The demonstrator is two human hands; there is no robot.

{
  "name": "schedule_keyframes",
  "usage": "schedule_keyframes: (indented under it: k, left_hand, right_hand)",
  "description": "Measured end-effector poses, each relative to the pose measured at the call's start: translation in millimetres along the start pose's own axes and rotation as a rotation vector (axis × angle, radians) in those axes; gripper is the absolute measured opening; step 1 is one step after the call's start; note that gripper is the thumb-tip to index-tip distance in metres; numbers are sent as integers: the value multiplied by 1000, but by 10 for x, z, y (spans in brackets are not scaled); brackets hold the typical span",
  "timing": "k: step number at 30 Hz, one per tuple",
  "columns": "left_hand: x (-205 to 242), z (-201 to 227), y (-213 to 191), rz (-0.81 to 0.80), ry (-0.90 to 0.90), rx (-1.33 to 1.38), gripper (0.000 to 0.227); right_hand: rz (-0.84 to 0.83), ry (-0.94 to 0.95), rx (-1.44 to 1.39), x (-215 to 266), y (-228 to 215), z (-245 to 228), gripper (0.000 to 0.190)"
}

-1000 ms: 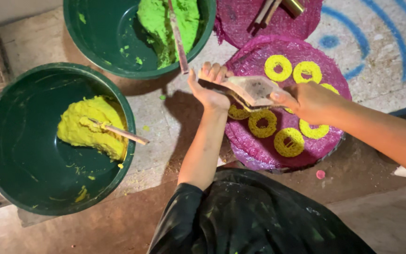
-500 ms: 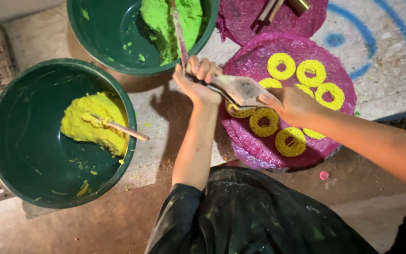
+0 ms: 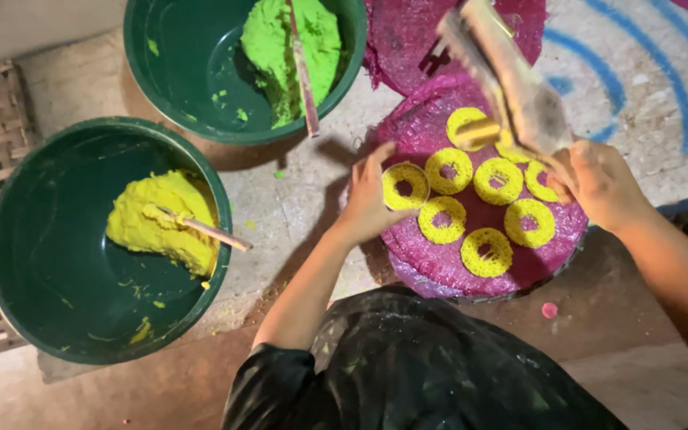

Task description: The person prepares colored dough and uses a specialized wooden press to create decorative flower-shaped patterns on circular bases.

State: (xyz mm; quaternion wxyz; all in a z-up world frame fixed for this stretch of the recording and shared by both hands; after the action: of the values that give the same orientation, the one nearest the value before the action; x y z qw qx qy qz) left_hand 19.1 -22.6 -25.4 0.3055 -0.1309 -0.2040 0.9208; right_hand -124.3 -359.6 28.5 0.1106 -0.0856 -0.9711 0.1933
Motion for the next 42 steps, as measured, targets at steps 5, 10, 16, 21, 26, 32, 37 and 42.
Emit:
schedule_keyframes:
  k: [5, 10, 16, 21, 26, 32, 37, 42]
  left_hand:
    - [61, -130, 116, -41, 21, -177, 111]
    - [241, -355, -62, 227, 149, 156, 97]
    - [791, -488, -488, 355, -179, -239, 101]
    - [1299, -545, -558, 335, -438, -545, 108]
    - [1471, -748, -450, 426, -471, -546, 112]
    - [1415, -609, -522, 446, -310, -512, 122]
    - [1312, -236, -533, 540, -158, -470, 75]
    - [1204, 413, -412, 510, -10, -282, 53]
  right_hand:
    - [166, 34, -238, -397, 321, -4, 58]
    - [308, 242, -93, -1358, 771, -208, 43]
    - [550, -180, 3, -2806, 1689, 154, 38]
    - [542, -32, 131, -3309, 2149, 275, 53]
    - [727, -113, 522, -3213, 1788, 123, 57]
    - [779, 435, 210, -3274, 1004, 216, 108]
    - [649, 276, -962, -3429, 756, 462, 67]
    - [256, 224, -996, -3117, 342, 369, 41]
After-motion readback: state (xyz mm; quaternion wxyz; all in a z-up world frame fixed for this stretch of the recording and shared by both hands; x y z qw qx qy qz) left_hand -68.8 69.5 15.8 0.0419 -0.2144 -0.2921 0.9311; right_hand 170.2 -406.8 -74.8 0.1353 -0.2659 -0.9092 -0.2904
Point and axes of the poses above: each hand's wrist, its own x-axis away from the middle knuckle, its own y-axis out of the palm, z = x × y, the point moved 1 cm from there along -x, towards the middle knuckle, and after that the axes turned 5 degrees about x, right-handed, at the moved point
